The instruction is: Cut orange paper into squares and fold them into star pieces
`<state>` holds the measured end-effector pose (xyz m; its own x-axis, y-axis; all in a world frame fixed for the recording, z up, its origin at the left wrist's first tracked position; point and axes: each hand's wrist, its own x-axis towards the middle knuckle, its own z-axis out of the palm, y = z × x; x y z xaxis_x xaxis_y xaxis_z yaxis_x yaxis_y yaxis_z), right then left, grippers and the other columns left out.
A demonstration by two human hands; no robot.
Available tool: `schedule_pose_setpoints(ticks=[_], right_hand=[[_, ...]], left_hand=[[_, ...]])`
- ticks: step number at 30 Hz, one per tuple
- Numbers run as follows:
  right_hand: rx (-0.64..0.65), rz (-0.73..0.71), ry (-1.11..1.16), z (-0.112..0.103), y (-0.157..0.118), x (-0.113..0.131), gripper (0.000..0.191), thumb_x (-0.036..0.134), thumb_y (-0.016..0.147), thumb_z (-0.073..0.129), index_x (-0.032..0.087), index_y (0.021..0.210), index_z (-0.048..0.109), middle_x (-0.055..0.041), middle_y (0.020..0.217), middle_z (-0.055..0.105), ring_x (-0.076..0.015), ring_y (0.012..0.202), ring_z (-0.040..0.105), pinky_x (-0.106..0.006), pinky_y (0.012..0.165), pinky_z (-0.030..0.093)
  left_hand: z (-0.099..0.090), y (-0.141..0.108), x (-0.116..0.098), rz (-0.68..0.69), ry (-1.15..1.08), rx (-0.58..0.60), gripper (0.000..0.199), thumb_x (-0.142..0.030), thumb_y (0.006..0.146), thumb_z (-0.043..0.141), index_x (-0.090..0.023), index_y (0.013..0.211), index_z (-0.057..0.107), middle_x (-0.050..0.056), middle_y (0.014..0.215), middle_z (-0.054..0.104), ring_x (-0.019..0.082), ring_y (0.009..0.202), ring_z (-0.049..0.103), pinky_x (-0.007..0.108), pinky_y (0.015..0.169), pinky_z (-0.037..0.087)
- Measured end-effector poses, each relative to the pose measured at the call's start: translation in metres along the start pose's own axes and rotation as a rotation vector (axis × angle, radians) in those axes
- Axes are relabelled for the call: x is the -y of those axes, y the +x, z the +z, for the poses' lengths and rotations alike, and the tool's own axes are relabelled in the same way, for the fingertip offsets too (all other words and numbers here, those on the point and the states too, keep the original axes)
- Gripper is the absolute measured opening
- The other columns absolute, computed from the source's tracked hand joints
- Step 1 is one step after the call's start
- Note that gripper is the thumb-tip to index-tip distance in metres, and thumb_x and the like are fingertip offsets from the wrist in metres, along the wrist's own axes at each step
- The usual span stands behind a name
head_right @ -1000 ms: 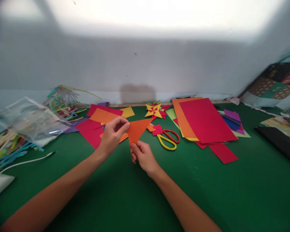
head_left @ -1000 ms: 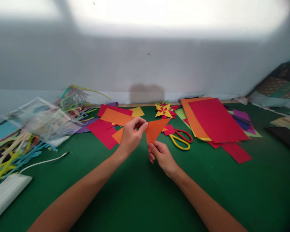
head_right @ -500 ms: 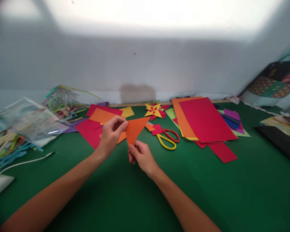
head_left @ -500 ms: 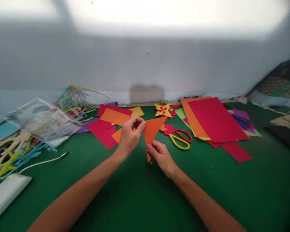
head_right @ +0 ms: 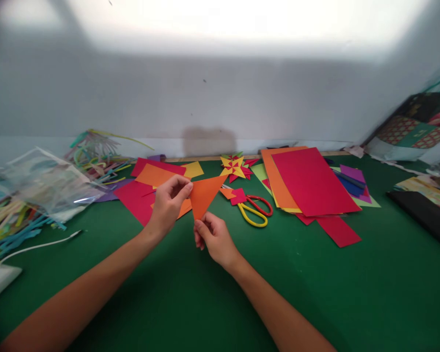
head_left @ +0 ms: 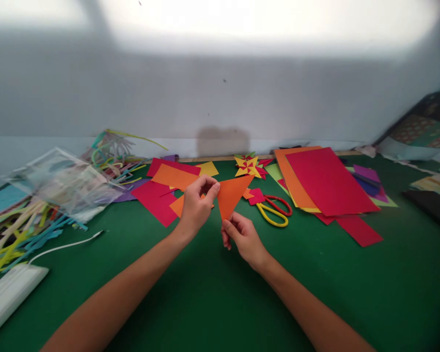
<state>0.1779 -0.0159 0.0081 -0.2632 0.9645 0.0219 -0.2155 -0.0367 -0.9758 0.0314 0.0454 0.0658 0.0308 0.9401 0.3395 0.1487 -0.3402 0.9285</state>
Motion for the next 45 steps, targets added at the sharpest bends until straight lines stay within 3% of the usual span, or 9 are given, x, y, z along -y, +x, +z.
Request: schedule_pose_setpoints(ticks=[7, 17, 20, 25, 29, 31, 36, 39, 45], right_hand=[[-0.028, -0.007, -0.02, 0.0, -0.001, 0.002, 0.035, 0.049, 0.096, 0.064, 0.02, 0.077, 0.056, 0.0048, 0.054, 0.055, -0.0101, 0.044, 0.051, -0.022, 0.044, 0.041], [0.134, 0.049, -0.077, -0.004, 0.002, 0.003, 0.029, 0.044, 0.094, 0.066, 0.019, 0.08, 0.061, -0.0006, 0.064, 0.067, -0.0131, 0.056, 0.06, -0.025, 0.053, 0.047], [0.025, 0.0, -0.053, -0.008, 0.004, 0.005, 0.026, 0.044, 0.091, 0.07, 0.021, 0.096, 0.062, -0.0037, 0.082, 0.072, -0.0152, 0.067, 0.064, -0.025, 0.055, 0.048], [-0.214, -0.05, 0.04, -0.014, 0.009, 0.011, 0.046, 0.046, 0.085, 0.076, 0.024, 0.121, 0.055, -0.0069, 0.102, 0.073, -0.0201, 0.085, 0.067, -0.028, 0.065, 0.053], [-0.331, -0.094, 0.069, -0.015, 0.009, 0.011, 0.056, 0.044, 0.08, 0.082, 0.028, 0.125, 0.053, -0.0074, 0.117, 0.069, -0.0228, 0.099, 0.065, -0.029, 0.07, 0.056], [-0.294, -0.086, 0.056, -0.014, 0.008, 0.01, 0.048, 0.045, 0.08, 0.081, 0.025, 0.119, 0.059, -0.0076, 0.111, 0.07, -0.0216, 0.091, 0.066, -0.027, 0.064, 0.053], [-0.21, 0.005, -0.04, -0.014, 0.006, 0.008, 0.039, 0.053, 0.083, 0.077, 0.015, 0.077, 0.068, -0.0019, 0.062, 0.063, -0.0129, 0.051, 0.052, -0.025, 0.048, 0.039], [-0.216, 0.011, -0.093, -0.013, 0.005, 0.009, 0.045, 0.055, 0.085, 0.073, 0.015, 0.067, 0.066, -0.0027, 0.056, 0.062, -0.0129, 0.048, 0.053, -0.025, 0.047, 0.038], [-0.155, 0.004, -0.063, -0.011, 0.006, 0.008, 0.045, 0.055, 0.091, 0.068, 0.015, 0.071, 0.069, -0.0039, 0.059, 0.065, -0.0137, 0.051, 0.056, -0.026, 0.05, 0.043]], left_hand=[[0.0, -0.001, -0.002, 0.018, 0.007, -0.019, 0.018, -0.031, 0.095, 0.061, -0.019, 0.082, 0.058, 0.001, 0.077, 0.057, 0.015, 0.072, 0.053, 0.027, 0.065, 0.041], [-0.002, 0.002, 0.001, 0.019, -0.03, -0.049, 0.017, -0.029, 0.095, 0.063, -0.018, 0.082, 0.06, -0.001, 0.075, 0.055, 0.013, 0.071, 0.05, 0.026, 0.065, 0.04], [-0.003, 0.005, 0.002, 0.0, -0.053, -0.024, 0.017, -0.028, 0.093, 0.064, -0.018, 0.08, 0.06, -0.001, 0.072, 0.053, 0.013, 0.069, 0.049, 0.026, 0.064, 0.04], [0.003, -0.001, -0.001, -0.079, -0.019, 0.16, 0.019, -0.03, 0.093, 0.063, -0.017, 0.08, 0.06, -0.001, 0.074, 0.055, 0.012, 0.067, 0.05, 0.027, 0.063, 0.04], [0.006, -0.004, -0.002, -0.085, -0.057, 0.183, 0.019, -0.032, 0.094, 0.062, -0.017, 0.082, 0.06, -0.001, 0.075, 0.055, 0.013, 0.07, 0.051, 0.027, 0.066, 0.041], [0.006, -0.003, -0.001, -0.087, -0.066, 0.194, 0.019, -0.032, 0.094, 0.062, -0.017, 0.082, 0.06, -0.001, 0.075, 0.055, 0.013, 0.071, 0.051, 0.027, 0.066, 0.041], [0.006, -0.004, 0.0, -0.087, 0.03, 0.251, 0.017, -0.029, 0.094, 0.061, -0.018, 0.081, 0.06, -0.001, 0.075, 0.056, 0.013, 0.071, 0.05, 0.027, 0.067, 0.041], [0.006, -0.005, -0.001, -0.07, 0.081, 0.202, 0.017, -0.029, 0.094, 0.06, -0.018, 0.081, 0.06, -0.001, 0.077, 0.057, 0.014, 0.072, 0.052, 0.028, 0.068, 0.042], [0.005, -0.004, -0.002, -0.05, 0.117, 0.176, 0.017, -0.03, 0.095, 0.059, -0.019, 0.082, 0.06, 0.0, 0.077, 0.058, 0.014, 0.071, 0.052, 0.028, 0.066, 0.042]])
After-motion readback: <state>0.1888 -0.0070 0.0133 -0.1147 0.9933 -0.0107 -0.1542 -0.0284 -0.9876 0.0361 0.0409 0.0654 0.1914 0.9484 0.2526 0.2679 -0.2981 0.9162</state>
